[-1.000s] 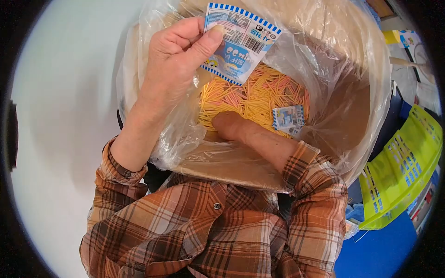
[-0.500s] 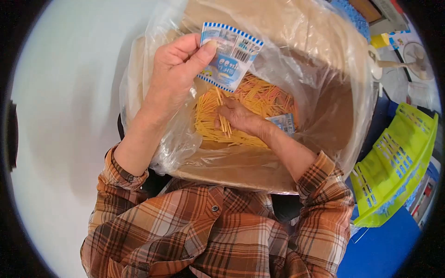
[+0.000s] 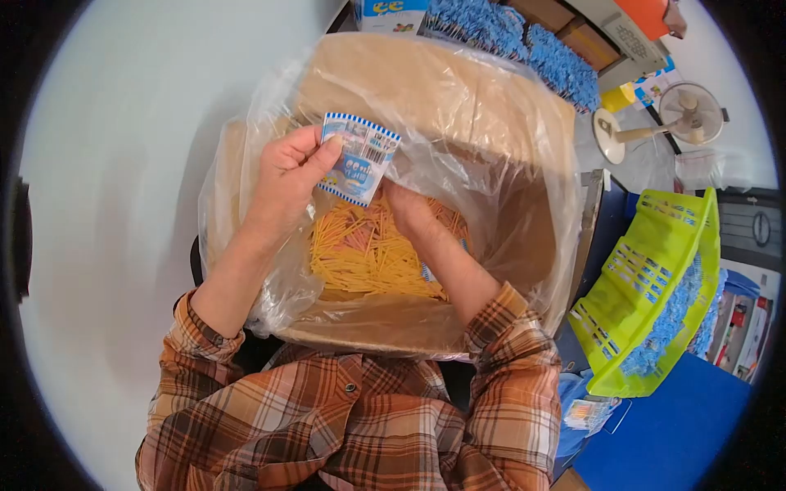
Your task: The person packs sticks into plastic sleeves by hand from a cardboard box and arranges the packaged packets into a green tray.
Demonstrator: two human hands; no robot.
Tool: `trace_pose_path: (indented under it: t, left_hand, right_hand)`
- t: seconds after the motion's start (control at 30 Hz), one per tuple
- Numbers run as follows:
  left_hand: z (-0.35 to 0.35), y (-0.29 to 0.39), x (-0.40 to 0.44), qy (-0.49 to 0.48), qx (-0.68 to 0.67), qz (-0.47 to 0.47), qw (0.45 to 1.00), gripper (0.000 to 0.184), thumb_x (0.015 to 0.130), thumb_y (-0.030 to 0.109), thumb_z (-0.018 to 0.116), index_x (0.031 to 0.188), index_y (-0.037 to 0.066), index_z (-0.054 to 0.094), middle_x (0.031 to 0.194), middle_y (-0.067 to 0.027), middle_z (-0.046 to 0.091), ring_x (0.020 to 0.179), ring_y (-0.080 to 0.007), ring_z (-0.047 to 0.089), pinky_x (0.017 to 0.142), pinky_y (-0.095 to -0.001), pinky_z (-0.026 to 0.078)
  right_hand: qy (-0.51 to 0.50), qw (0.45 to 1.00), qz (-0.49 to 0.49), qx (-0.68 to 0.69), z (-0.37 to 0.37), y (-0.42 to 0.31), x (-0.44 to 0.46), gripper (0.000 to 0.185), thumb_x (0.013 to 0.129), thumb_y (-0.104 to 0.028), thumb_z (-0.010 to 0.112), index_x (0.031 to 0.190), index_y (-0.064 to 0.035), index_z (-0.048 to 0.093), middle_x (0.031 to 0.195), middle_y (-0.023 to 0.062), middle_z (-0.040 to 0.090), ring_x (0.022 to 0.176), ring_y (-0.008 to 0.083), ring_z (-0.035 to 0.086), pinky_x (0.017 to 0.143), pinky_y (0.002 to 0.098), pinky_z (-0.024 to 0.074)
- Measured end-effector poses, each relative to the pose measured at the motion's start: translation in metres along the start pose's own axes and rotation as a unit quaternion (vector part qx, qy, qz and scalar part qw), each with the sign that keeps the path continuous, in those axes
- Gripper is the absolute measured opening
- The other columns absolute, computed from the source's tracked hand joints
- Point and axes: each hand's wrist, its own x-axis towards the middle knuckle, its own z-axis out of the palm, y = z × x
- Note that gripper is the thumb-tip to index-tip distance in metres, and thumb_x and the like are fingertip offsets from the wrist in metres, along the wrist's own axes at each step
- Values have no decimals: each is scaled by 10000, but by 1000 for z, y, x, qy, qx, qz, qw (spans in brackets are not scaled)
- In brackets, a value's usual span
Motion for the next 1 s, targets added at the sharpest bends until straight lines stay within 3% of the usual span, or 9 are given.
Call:
trace_pose_path:
  t: [0.1, 0.13, 0.23, 0.27, 0.37, 0.47, 0.57, 0.8, 1.0]
  left_hand:
    - [-1, -6, -1, 0, -6, 4, 1000, 188, 953, 127, 559, 1016, -19, 661, 887, -11, 677, 790, -47, 588, 730, -223, 475]
    - [-1, -8, -1, 3, -6, 11, 1000, 189, 949, 125, 562, 1011, -23, 663, 865, -4, 671, 778, -39, 574, 712, -219, 471]
    - [0, -4, 0, 14, -1, 22, 1000, 185, 947, 124, 563, 988, -25, 666, 824, 11, 656, 751, -29, 549, 680, -215, 460]
    - [-1, -3, -2, 18, 3, 19, 1000, 184, 947, 125, 562, 979, -24, 666, 814, 16, 651, 744, -27, 544, 673, -214, 457]
    - [-1, -4, -1, 17, -4, 25, 1000, 182, 950, 127, 560, 962, -21, 665, 798, 24, 645, 728, -23, 536, 661, -211, 451]
    - [-2, -4, -1, 15, 1, 28, 999, 183, 951, 130, 558, 937, -19, 664, 786, 26, 641, 719, -20, 530, 649, -212, 447]
    - [-9, -11, 2, -7, 22, 30, 999, 202, 971, 152, 537, 1004, -3, 664, 864, 5, 669, 768, -37, 585, 718, -217, 475]
    - [-10, -10, 6, -4, 52, 13, 999, 197, 964, 146, 541, 992, -2, 667, 852, 11, 670, 766, -34, 581, 721, -220, 469]
    - [-9, -5, 7, -8, 70, 20, 997, 189, 951, 133, 549, 994, -4, 672, 857, 6, 675, 769, -39, 579, 720, -228, 464]
  right_hand:
    - [2, 998, 66, 21, 5, -12, -14, 188, 969, -286, 508, 963, -106, 564, 746, -20, 555, 591, 83, 480, 463, 263, 365]
    - [-67, 988, 139, 28, -12, -6, -13, 179, 963, -287, 524, 951, -111, 554, 648, -47, 450, 506, 52, 350, 424, 252, 267]
    - [-54, 977, 201, -37, -24, -22, -40, 216, 979, -335, 499, 895, -136, 517, 619, -75, 359, 472, 48, 248, 416, 230, 202]
    - [-74, 979, 185, -35, -23, -38, -52, 312, 979, -420, 462, 815, -156, 498, 612, -81, 371, 458, 31, 241, 402, 225, 167]
    - [-11, 979, 201, -30, -25, -61, -70, 458, 945, -505, 493, 673, -142, 432, 549, -60, 332, 442, 56, 242, 403, 244, 173]
    - [12, 994, 87, -67, -25, -74, -79, 561, 933, -581, 449, 587, -149, 361, 506, -44, 289, 434, 80, 234, 403, 256, 169]
    - [18, 997, 70, -10, -34, -68, -73, 613, 924, -603, 455, 544, -147, 302, 483, -27, 255, 422, 98, 214, 403, 266, 168]
    - [26, 999, 46, -11, -41, -76, -88, 564, 927, -515, 467, 544, -135, 303, 475, -16, 275, 415, 97, 221, 406, 275, 176]
    - [35, 987, 39, 149, -44, -81, -91, 486, 935, -449, 483, 596, -131, 344, 512, -16, 296, 416, 96, 230, 401, 269, 183]
